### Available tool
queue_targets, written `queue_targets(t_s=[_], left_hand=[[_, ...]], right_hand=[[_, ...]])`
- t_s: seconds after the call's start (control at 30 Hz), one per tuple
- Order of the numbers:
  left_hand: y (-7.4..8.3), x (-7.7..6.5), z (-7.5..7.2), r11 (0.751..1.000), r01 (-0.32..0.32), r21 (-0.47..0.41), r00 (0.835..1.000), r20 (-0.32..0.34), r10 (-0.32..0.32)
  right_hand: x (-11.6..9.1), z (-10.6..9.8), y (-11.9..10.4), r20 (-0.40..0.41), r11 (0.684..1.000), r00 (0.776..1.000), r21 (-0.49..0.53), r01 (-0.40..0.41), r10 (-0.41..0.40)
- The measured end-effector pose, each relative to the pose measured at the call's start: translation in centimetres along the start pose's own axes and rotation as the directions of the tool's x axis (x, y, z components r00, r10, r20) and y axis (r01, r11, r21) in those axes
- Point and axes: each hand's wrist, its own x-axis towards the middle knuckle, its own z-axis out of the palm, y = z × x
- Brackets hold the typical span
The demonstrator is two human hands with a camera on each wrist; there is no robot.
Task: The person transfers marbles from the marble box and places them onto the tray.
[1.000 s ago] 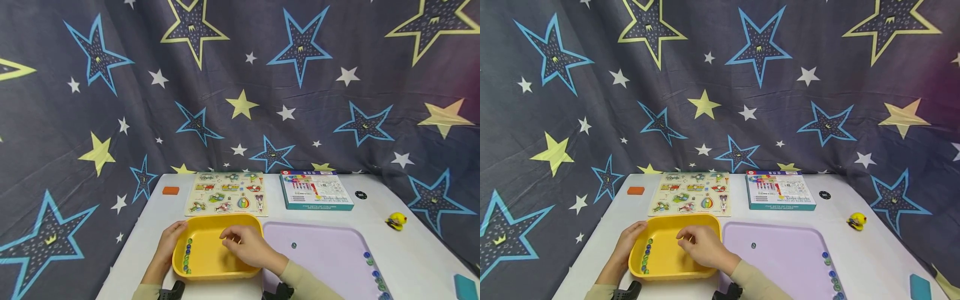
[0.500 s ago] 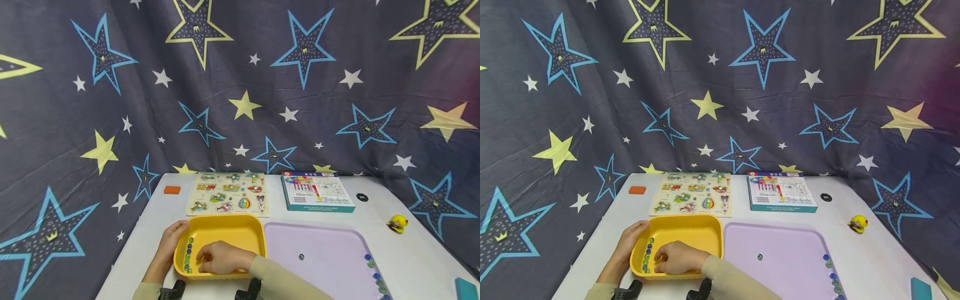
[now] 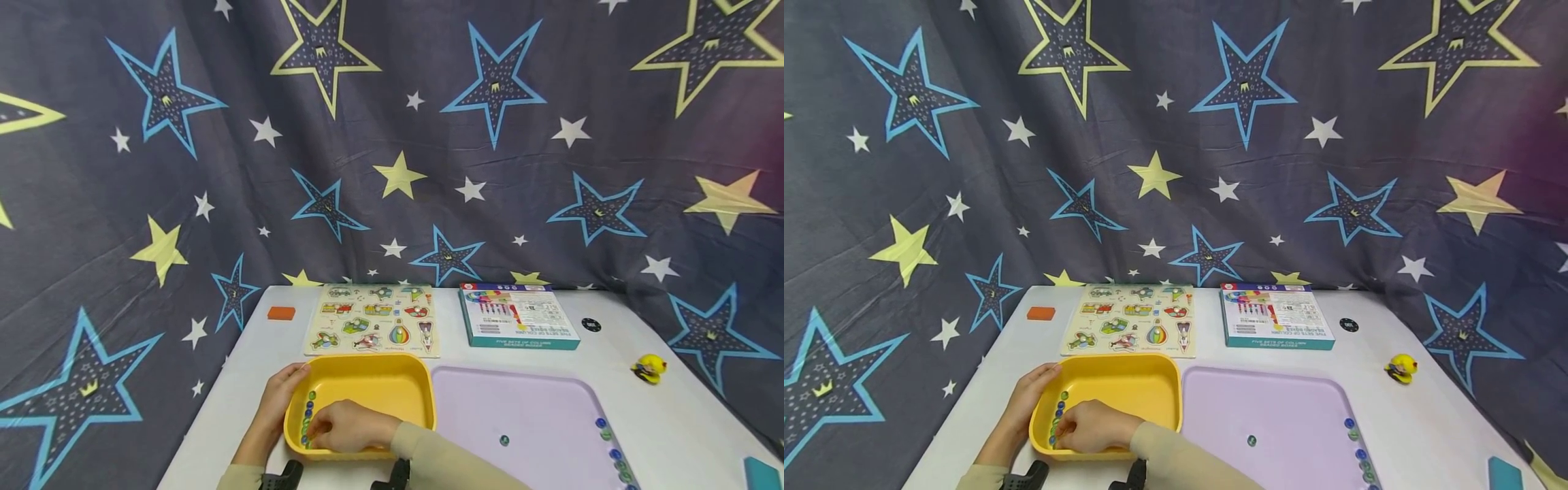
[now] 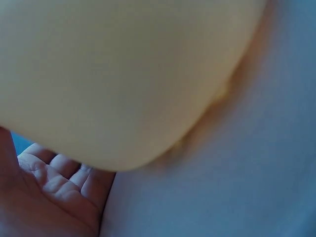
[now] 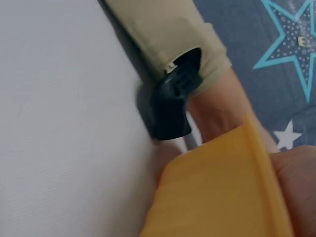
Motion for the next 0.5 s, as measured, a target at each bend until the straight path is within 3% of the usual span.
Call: queue_targets(t_s=[0.17,0.5], left_hand=[[0.06,-0.05,-0.13,1.000,0.012,0.012,1.000,-0.006,-0.012],[0.03,0.05,0.03,0.999,0.014,0.031,1.000,-0.012,-0.014]], right_hand=[[0.30,0.39,0.01,0.008,0.997,0.999,0.073,-0.032,0.031],[0.70,0.76,-0.28,-0.021,0.992,0.995,0.086,-0.091,0.094]])
